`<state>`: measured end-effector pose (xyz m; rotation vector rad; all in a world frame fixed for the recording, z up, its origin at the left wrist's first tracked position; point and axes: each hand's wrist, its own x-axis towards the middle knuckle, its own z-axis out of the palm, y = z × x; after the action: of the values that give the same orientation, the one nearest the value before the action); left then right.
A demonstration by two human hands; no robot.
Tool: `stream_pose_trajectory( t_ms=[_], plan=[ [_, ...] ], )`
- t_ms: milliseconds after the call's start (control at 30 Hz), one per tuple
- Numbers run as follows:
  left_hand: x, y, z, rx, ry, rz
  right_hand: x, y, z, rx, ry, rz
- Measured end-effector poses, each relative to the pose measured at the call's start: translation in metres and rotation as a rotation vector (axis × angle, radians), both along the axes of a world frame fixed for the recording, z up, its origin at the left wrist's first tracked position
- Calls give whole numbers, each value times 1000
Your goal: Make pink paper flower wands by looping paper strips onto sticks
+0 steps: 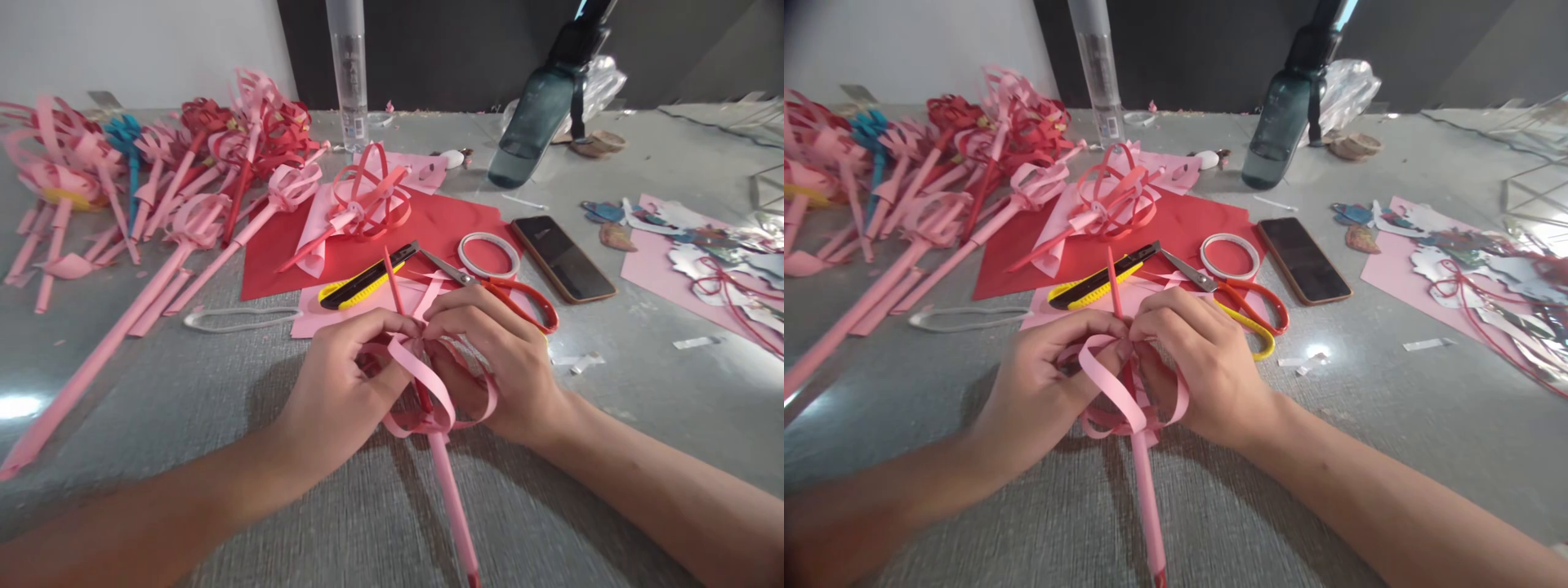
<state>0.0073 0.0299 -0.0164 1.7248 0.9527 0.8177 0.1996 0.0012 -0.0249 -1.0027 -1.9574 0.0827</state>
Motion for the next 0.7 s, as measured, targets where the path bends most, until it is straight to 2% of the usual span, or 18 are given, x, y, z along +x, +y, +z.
stream_pose_trajectory(
  t_ms=[700],
  plan=[
    [2,1,1,109,-2,19,2,1,2,22,-50,-4]
  ],
)
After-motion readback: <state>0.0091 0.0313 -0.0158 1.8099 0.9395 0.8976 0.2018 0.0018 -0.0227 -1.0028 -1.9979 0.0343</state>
